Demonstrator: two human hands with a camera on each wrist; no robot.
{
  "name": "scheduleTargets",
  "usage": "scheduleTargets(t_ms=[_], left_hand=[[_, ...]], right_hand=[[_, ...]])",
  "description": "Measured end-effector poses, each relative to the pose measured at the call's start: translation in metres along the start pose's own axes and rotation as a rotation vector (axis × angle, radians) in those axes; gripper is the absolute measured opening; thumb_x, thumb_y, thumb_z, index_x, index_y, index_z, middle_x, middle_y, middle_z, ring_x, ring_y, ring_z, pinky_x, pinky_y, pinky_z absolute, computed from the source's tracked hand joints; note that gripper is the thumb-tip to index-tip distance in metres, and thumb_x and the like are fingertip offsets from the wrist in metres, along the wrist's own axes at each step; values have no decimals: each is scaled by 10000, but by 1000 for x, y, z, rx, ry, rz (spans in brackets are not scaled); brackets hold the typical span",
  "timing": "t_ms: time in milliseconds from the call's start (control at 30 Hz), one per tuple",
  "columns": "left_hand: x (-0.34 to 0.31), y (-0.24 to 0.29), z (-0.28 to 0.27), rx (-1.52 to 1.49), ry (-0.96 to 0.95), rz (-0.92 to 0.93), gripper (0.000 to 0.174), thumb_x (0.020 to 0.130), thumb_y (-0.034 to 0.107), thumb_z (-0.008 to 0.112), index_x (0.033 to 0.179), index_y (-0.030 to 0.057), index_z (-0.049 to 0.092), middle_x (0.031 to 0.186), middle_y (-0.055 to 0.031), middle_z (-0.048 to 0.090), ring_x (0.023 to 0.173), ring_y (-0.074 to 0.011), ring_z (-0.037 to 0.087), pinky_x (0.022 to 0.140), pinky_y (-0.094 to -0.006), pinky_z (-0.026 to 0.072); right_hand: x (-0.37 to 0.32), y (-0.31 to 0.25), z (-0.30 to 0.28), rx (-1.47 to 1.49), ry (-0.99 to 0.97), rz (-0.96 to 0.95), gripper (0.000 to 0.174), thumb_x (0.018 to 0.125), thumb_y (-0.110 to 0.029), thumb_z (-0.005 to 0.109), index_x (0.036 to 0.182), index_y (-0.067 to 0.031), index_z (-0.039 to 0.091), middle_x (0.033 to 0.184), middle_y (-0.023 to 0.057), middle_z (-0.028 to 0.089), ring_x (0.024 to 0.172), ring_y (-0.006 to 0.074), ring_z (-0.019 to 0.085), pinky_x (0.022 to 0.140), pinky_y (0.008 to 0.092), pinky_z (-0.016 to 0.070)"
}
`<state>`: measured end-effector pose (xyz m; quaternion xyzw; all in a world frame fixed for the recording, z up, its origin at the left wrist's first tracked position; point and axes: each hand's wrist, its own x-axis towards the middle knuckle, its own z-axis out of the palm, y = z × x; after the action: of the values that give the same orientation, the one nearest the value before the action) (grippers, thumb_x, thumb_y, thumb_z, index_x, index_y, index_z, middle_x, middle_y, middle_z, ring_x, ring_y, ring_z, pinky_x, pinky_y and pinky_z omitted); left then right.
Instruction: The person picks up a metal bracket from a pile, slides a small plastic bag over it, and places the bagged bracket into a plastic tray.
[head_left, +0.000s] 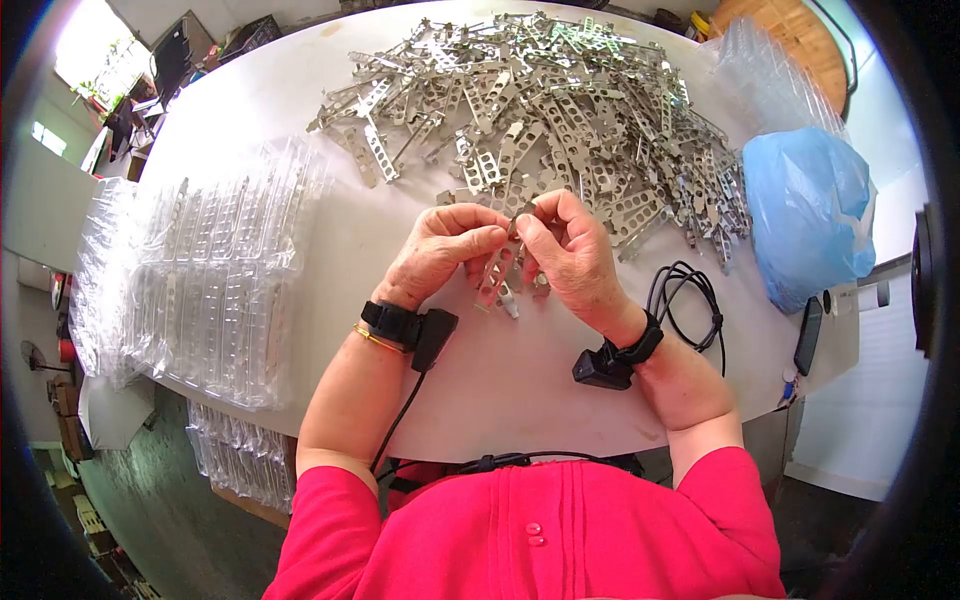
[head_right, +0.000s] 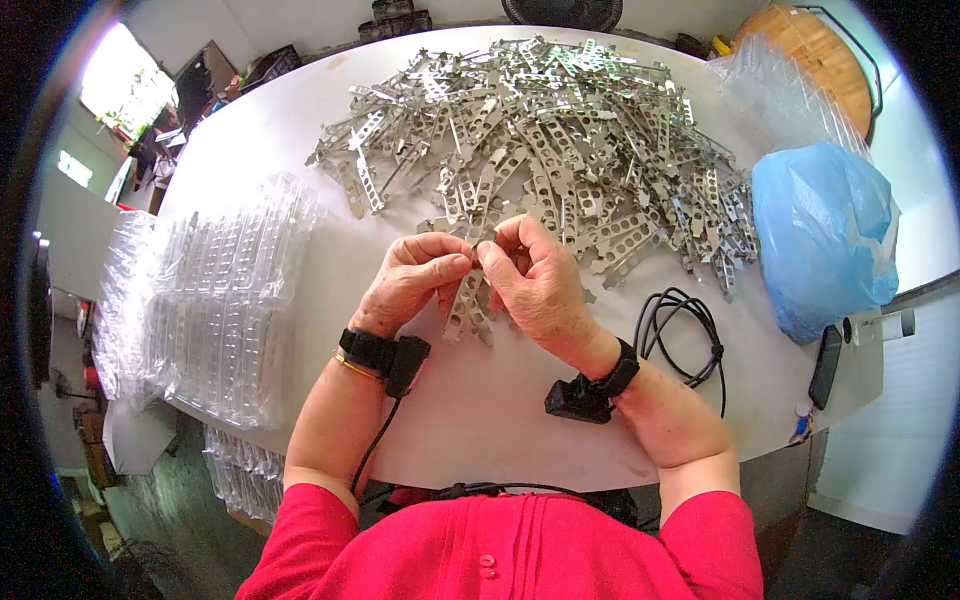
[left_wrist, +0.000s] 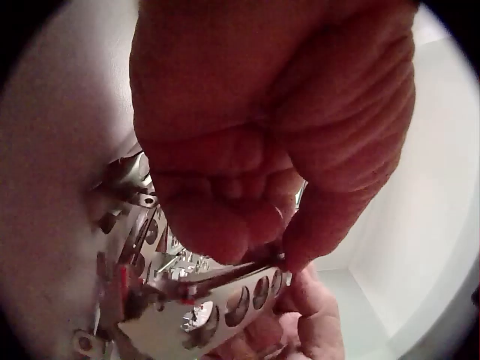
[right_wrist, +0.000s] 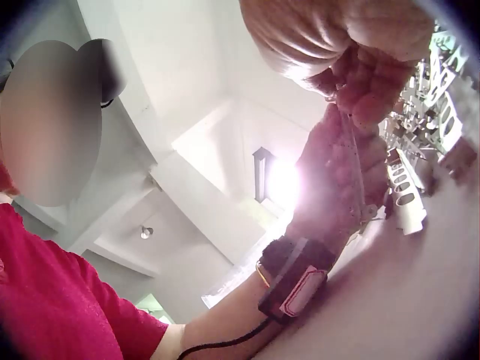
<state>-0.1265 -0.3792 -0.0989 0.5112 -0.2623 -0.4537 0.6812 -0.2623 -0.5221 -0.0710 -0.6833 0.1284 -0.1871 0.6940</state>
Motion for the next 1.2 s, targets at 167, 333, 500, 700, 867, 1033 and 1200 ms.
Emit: scheduleTargets(t_ms=[167,333,500,700,867,1033,1200], left_hand=[[-1,2,-3,-41,-13,26,201,916,123,690,1074,-2,690,888,-36,672,664,-98,606,563,-244,515],[3,0,0,-48,7,237,344,881,172,716,1170,0,647,1070,-84,675,988,-161,628,867,-316,521],[5,0,3,-139,-85,214,563,853,215,750,1327,8,527,1198,-119,637,1063,-210,633,947,-383,514],[3,2,1,-135,-109,122,504,888,85,710,1340,-4,506,1138,-144,646,972,-219,674,873,-368,559],[2,5,1,-222,-26,167,458,898,70,700,1313,-8,521,1145,-118,650,930,-206,686,856,-359,577],[4,2,-3,-299,6,202,396,918,43,666,1290,15,535,1175,-119,648,969,-203,689,863,-355,593],[6,-2,-3,-296,68,250,379,927,43,655,1285,19,536,1152,-116,650,949,-199,692,844,-351,599]], right_hand=[[3,1,-1,94,40,-51,103,975,-125,588,967,-37,533,766,-4,566,568,46,553,516,226,515],[9,-10,-10,220,143,-117,86,991,-110,554,988,-33,516,793,4,559,634,50,570,611,284,598],[12,-17,-19,268,208,-215,98,1000,-117,545,1018,-35,494,801,3,536,655,47,560,668,327,614],[12,-15,-14,275,224,-217,98,1006,-115,537,1031,-32,491,853,33,568,714,58,584,701,325,613],[9,-13,-13,191,174,-252,88,1021,-106,510,1062,-30,489,878,43,596,747,83,612,758,301,591],[12,-7,-15,134,160,-295,110,1024,-118,514,1088,-31,493,870,38,606,765,93,631,737,259,562],[15,1,-18,84,149,-264,161,994,-71,559,1138,-38,493,975,37,602,765,86,630,678,216,521]])
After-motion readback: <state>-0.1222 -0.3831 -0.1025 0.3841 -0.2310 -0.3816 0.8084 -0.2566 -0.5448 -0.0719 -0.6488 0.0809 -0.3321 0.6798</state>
